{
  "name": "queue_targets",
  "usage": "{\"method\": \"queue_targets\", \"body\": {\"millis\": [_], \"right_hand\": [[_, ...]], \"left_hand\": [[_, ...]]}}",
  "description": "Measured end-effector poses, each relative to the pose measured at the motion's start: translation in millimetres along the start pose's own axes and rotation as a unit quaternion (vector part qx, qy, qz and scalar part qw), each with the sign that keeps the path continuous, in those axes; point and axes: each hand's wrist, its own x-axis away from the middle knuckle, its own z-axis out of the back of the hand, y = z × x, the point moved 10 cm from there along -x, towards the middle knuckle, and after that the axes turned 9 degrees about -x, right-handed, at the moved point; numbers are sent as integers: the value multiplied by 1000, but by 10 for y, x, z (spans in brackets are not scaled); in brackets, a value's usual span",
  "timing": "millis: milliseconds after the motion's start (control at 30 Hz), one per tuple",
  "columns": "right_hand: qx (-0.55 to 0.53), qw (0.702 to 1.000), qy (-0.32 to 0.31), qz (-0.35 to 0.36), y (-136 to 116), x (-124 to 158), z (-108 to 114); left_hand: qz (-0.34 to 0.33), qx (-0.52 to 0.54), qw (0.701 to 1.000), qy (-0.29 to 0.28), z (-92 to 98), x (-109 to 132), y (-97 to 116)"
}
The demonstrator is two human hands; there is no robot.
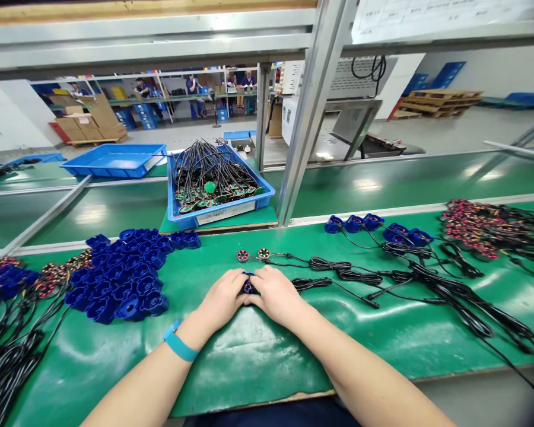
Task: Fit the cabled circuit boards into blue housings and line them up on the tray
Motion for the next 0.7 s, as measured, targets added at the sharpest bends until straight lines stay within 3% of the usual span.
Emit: {"method": "queue_targets", "body": {"millis": [200,333,433,500,567,633,700], "right_hand": [[-11,1000,-5,3,12,-30,-29],[-43,998,-4,-34,69,-24,-62],[-114,991,4,-71,131,-6,-14],[-206,972,4,-109,238,65,86],[-300,939,-11,-166,427,221,263],[-331,921,-17,-204,664,418,620],[-263,949,18,-176,894,542,1221]], "left_hand": [[3,4,1000,-13,-13,-10,-9],[-3,16,1000,-10,-35,-5,-55],[18,28,999,12,52,-35,-259],[67,-8,996,60,209,-50,-542],[154,-77,978,116,398,-8,-915],[250,-137,949,131,495,90,-1272],[307,-170,931,102,461,173,-1496]]}}
